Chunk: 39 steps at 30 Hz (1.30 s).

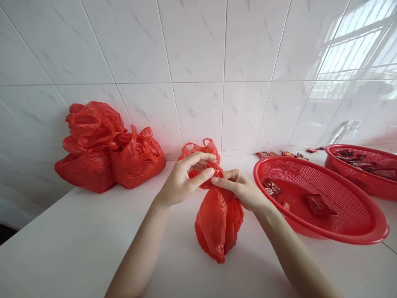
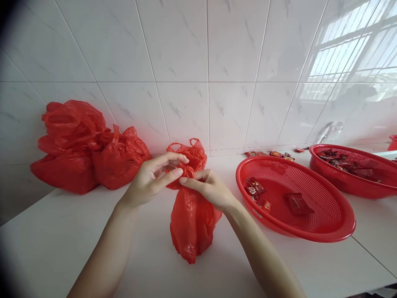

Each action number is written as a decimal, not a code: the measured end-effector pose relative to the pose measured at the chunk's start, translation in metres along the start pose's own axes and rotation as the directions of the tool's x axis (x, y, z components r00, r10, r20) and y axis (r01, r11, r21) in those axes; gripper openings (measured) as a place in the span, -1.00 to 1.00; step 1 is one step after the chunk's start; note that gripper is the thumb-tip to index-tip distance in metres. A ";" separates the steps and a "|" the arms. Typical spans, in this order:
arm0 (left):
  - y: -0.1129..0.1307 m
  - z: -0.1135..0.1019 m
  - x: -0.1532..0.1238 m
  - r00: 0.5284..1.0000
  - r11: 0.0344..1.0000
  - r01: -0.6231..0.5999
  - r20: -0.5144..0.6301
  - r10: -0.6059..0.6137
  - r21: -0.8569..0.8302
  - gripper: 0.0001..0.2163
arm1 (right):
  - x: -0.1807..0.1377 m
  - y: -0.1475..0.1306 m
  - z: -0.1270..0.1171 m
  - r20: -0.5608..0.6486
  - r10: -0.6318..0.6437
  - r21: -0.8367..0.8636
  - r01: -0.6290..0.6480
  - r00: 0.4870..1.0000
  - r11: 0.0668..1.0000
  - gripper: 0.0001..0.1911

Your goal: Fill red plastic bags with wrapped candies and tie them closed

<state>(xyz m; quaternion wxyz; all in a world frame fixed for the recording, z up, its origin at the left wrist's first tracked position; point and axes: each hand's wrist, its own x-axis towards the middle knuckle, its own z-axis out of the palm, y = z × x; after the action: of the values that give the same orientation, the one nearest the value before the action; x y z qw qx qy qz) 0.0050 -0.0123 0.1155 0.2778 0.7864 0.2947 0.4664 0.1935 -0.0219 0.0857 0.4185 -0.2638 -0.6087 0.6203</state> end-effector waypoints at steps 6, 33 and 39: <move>-0.007 -0.003 0.001 0.985 0.980 0.164 0.041 -0.170 0.115 -0.73 | 0.003 0.000 -0.009 -0.119 0.038 -0.033 -0.042 0.992 0.999 -0.41; 0.005 0.010 -0.015 0.883 0.978 0.032 0.453 -0.125 0.207 -0.83 | 0.004 -0.004 -0.018 -0.204 0.007 -0.093 -0.027 0.979 0.995 -0.70; 0.006 0.002 -0.011 0.927 0.990 0.089 0.354 -0.122 0.110 -0.85 | 0.002 -0.006 -0.022 -0.214 -0.027 -0.115 0.003 0.976 0.993 -0.71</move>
<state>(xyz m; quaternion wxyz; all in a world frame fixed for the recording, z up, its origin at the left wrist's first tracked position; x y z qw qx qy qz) 0.0036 -0.0248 0.1130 0.3154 0.8534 0.3018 0.2847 0.2120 -0.0092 0.0889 0.4710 -0.3484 -0.5962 0.5490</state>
